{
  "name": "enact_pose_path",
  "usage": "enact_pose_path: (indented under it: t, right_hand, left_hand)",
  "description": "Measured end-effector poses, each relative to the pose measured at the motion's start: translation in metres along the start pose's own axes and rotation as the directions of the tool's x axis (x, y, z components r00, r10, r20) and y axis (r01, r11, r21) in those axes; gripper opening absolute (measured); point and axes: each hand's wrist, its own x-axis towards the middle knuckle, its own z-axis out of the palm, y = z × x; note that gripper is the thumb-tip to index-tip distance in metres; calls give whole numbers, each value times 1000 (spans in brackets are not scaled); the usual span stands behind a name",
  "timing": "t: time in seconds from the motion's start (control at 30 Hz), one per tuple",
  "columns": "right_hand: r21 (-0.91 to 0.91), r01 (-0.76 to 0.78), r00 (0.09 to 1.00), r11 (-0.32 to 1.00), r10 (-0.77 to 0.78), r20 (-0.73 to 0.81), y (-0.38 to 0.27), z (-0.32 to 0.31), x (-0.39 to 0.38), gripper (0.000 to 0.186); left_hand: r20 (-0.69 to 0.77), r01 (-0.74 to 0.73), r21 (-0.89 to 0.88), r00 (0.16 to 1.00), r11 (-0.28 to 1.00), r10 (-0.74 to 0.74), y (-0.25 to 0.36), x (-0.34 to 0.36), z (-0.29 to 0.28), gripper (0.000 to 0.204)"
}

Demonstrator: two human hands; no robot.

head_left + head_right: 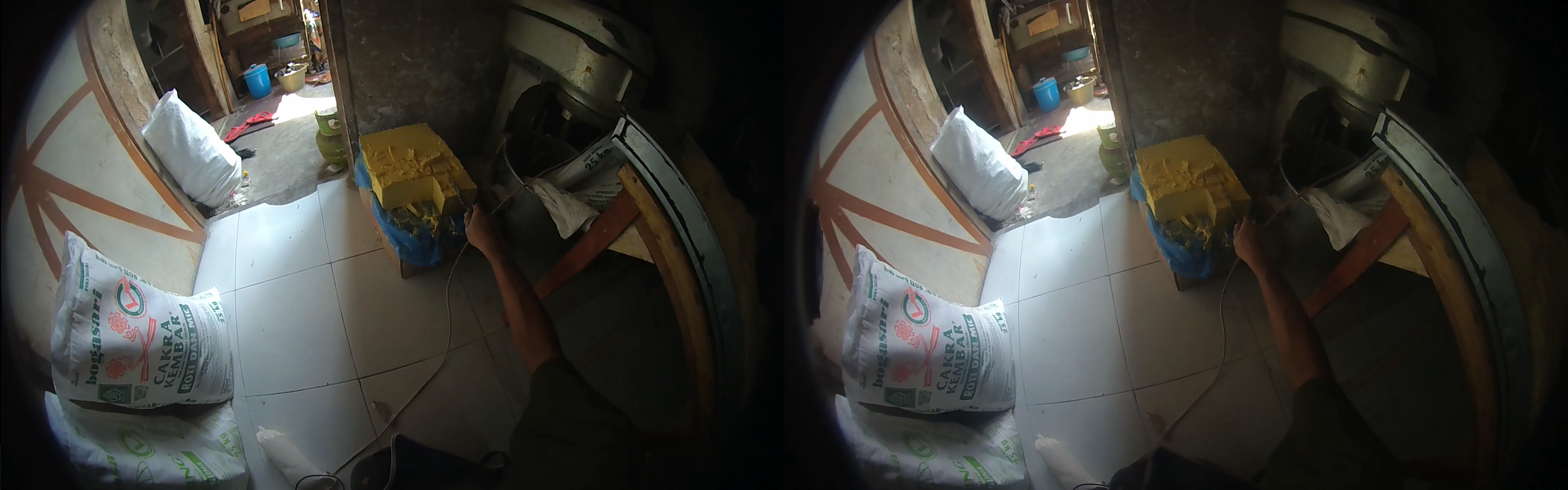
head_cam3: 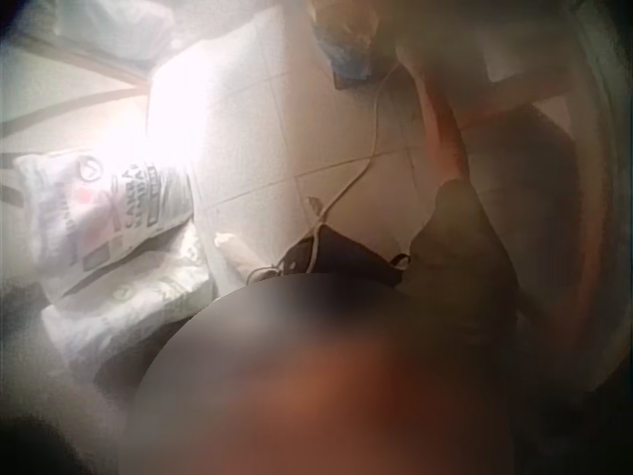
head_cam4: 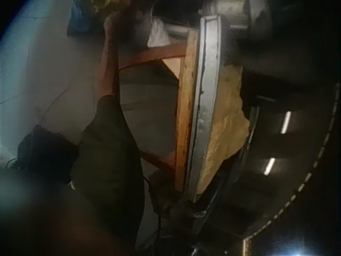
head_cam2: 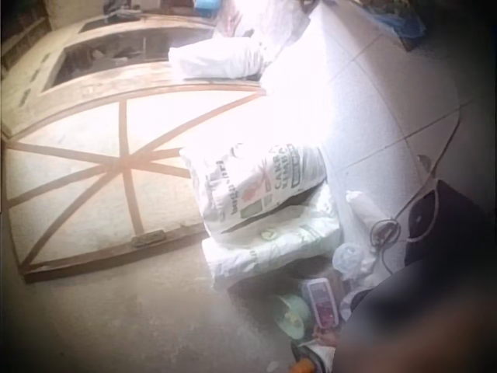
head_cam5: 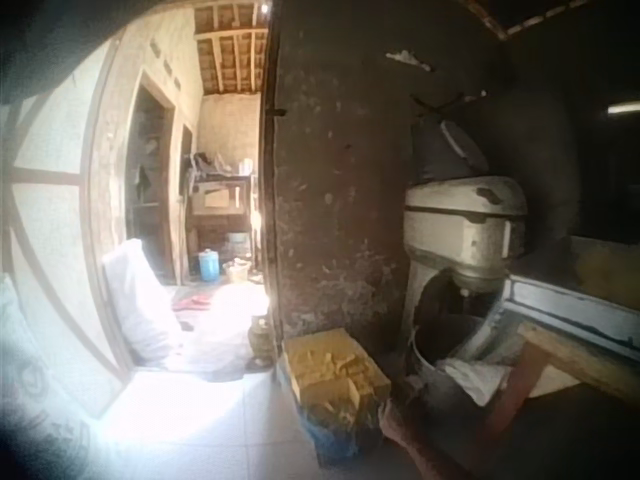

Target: The person measures a white powder and a yellow block on a digital scale, then adds them to a stand mixer. The person operates the mixer to combine the ingredients into a dough.

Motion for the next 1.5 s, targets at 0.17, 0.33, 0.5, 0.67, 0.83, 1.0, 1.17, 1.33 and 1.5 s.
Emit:
enact_pose_path:
  t: [0.17,0.33,0.5,0.67,0.83,1.0,1.17,1.33,1.5]
  right_hand:
    - [4,29,999,1000,-29,17,-1,11,-3,31]
    - [-160,94,991,983,-76,114,3,34,-13,30]
    - [-211,73,971,975,-21,238,14,45,-23,30]
    - [-170,-17,908,985,86,411,6,15,-40,35]
    - [-6,-330,801,944,283,528,-60,-112,-48,33]
    - [-99,-26,925,995,61,375,-89,-204,32,24]
    - [-384,10,926,923,136,352,-112,-197,110,21]
    - [-446,29,869,894,199,453,-127,-185,134,21]
    - [-486,50,856,872,213,471,-131,-168,141,24]
  left_hand:
    - [1,12,13,1000,1000,-12,3,5,3,70]
    - [5,17,20,1000,1000,-17,6,7,2,70]
    - [22,12,20,1000,1000,-12,9,10,2,70]
    - [24,4,-4,1000,1000,-4,9,8,1,70]
    - [-2,11,-17,1000,1000,-11,5,1,-11,70]
    - [16,4,-22,1000,1000,-3,9,2,-11,70]
    - [11,6,-33,1000,999,-5,11,1,-12,70]
    - [-6,10,-36,1000,999,-10,11,-2,-16,70]
    - [-28,18,-39,999,999,-19,11,-4,-23,70]
